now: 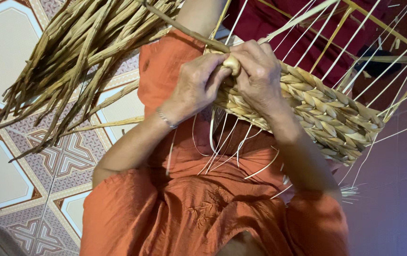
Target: The person weaves a basket by hand, interlacing dried palm fibers through a vertical frame. They repeatedly pull fibers through the weave, adjust tension, and occasionally reposition the basket to continue the pattern.
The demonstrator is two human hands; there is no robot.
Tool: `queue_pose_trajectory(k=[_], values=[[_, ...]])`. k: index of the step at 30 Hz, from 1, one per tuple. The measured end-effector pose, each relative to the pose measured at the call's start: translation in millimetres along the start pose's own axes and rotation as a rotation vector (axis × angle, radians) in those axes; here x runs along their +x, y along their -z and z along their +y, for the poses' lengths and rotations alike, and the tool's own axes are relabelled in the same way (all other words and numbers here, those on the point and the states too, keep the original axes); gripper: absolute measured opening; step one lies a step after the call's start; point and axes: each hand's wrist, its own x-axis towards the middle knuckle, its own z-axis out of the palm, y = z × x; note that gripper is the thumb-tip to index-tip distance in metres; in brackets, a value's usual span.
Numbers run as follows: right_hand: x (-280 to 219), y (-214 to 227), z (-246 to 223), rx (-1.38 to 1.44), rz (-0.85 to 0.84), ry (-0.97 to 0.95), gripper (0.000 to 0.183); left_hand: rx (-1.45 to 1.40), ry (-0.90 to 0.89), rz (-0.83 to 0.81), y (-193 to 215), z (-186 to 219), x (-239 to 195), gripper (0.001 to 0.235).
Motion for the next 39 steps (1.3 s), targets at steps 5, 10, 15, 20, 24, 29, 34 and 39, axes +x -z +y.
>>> queue_pose_trajectory(k=[5, 10, 15, 20, 24, 29, 34, 39], values=[[6.7, 23.7, 2.0, 0.343, -0.207, -0.396, 0.048, 0.402, -0.029, -0.264, 73.6, -1.3, 6.5, 0.023], [9.2, 29.6, -2.0, 0.140, -0.199, -0.147, 0.045, 0.821, -0.210, -0.098, 108.0, -17.7, 27.4, 0.006], [11.3, 18.7, 2.1, 0.047, -0.207, -0.339, 0.012, 1.324, -0.287, 0.401, 81.0, -30.8, 46.3, 0.041], [6.5, 23.3, 0.9, 0.215, -0.186, -0.224, 0.018, 0.516, -0.498, 0.092, 56.5, -13.4, 12.7, 0.021], [-0.2, 26.3, -9.2, 0.013, -0.197, -0.014, 0.026, 0.281, -0.573, 0.137, 55.0, 8.5, -22.3, 0.029], [-0.7, 25.4, -11.5, 0.227, -0.118, -0.074, 0.020, 0.508, -0.159, -0.421, 69.3, 17.7, -34.3, 0.040], [-17.6, 38.3, -4.1, 0.584, 0.104, -0.544, 0.014, 0.437, -0.099, -0.471, 79.6, 18.3, -50.1, 0.035], [-12.1, 27.2, 6.8, 0.312, 0.074, -0.390, 0.023, 0.069, 0.301, -0.310, 103.3, -50.9, -60.9, 0.015]])
